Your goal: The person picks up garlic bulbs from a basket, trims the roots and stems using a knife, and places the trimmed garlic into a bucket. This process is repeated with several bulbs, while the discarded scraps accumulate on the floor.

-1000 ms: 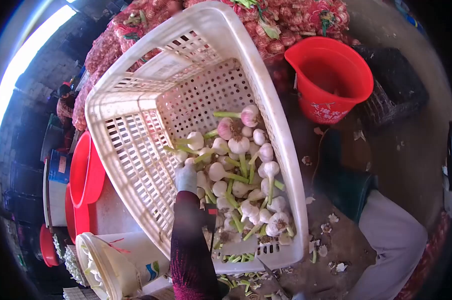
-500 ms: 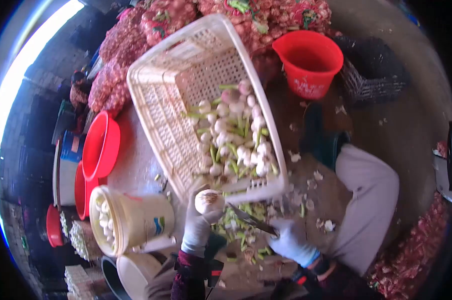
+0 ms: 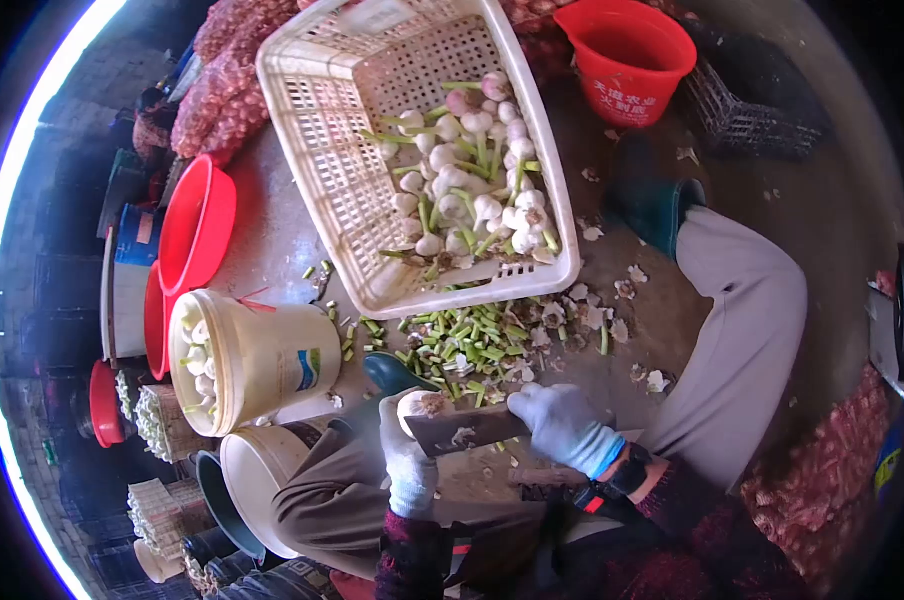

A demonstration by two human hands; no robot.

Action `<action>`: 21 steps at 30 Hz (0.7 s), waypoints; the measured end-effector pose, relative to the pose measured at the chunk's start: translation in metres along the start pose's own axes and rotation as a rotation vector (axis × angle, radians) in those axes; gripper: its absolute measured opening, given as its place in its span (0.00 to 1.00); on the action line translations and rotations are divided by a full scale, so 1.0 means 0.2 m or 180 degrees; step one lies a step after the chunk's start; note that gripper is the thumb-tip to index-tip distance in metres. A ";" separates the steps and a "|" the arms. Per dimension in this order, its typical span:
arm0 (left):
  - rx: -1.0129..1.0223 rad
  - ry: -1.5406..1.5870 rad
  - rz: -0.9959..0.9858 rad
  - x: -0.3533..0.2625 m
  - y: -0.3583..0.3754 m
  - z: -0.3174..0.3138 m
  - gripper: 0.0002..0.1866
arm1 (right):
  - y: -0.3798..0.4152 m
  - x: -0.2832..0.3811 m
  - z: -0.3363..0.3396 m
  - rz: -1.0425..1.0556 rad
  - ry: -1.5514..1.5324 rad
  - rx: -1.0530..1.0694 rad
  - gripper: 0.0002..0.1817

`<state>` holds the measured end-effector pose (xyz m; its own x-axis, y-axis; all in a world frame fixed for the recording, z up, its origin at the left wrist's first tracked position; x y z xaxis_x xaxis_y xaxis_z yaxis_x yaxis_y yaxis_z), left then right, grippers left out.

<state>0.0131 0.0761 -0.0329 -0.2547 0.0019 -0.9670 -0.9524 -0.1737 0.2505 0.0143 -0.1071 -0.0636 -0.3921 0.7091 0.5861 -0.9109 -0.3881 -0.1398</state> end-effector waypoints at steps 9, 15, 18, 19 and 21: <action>-0.0172 0.0039 -0.0164 -0.23 0.02 -0.09 0.36 | 0.02 -0.44 -0.29 -0.1632 0.0090 0.1025 0.11; -0.0633 0.1689 0.0085 0.01 -0.07 0.02 0.34 | 0.15 -0.35 -0.38 -0.2166 -0.1203 0.0504 0.11; -0.0491 0.2352 0.0048 0.05 -0.11 -0.06 0.30 | -0.05 -0.13 0.08 -0.1607 -0.1803 -0.0807 0.11; -0.0475 0.2681 0.0168 0.05 -0.10 -0.11 0.29 | -0.05 -0.11 0.07 -0.1363 -0.2105 -0.0951 0.06; -0.0577 0.2789 0.0404 0.11 -0.08 -0.16 0.24 | 0.02 -0.23 -0.35 -0.1908 -0.1636 0.0290 0.11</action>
<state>0.0272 0.0481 -0.0594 -0.0665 -0.7657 -0.6398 -0.8660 -0.2743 0.4182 0.0199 -0.0992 -0.1470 0.2904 0.4606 0.8388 -0.9252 -0.0886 0.3690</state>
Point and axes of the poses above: each hand's wrist, its own y-axis away from the middle knuckle, its own z-axis out of the back of the hand, x = y × z, the point moved 8 cm from there along -y, towards the middle knuckle, and after that the axes turned 11 degrees about y, right-handed, at the moved point
